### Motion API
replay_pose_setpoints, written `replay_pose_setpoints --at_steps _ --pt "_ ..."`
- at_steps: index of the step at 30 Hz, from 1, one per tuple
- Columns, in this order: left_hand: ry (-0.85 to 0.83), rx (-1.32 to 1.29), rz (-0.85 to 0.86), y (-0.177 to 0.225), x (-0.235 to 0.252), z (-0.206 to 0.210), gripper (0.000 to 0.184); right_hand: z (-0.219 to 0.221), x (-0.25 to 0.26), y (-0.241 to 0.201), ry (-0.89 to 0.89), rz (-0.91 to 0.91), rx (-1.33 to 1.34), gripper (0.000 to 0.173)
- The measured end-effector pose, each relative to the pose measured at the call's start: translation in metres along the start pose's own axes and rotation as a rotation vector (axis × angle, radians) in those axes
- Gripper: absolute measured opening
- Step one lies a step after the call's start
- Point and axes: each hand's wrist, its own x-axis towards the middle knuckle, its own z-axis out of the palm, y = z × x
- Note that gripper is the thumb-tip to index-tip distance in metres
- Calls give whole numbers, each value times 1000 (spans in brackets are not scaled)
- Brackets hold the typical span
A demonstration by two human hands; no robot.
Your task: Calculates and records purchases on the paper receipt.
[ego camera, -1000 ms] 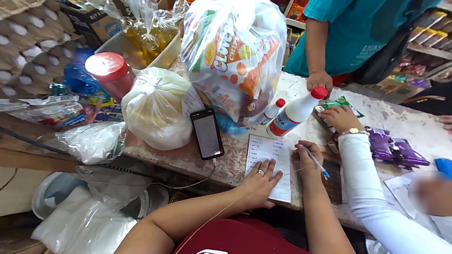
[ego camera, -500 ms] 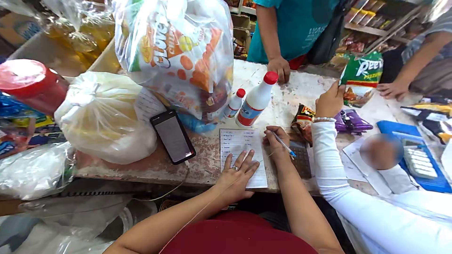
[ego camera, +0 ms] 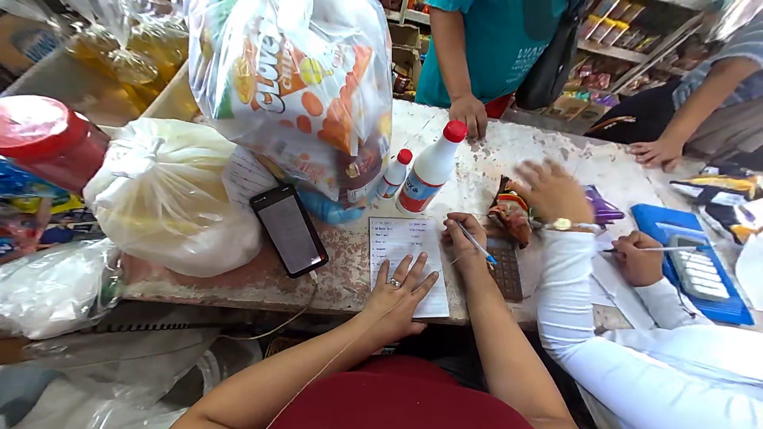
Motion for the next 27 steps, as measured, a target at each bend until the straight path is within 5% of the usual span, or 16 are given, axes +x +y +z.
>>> replay_pose_setpoints --at_steps 27 --pt "16 -32 8 0 0 -1 101 -3 -2 2 -27 -4 -51 24"
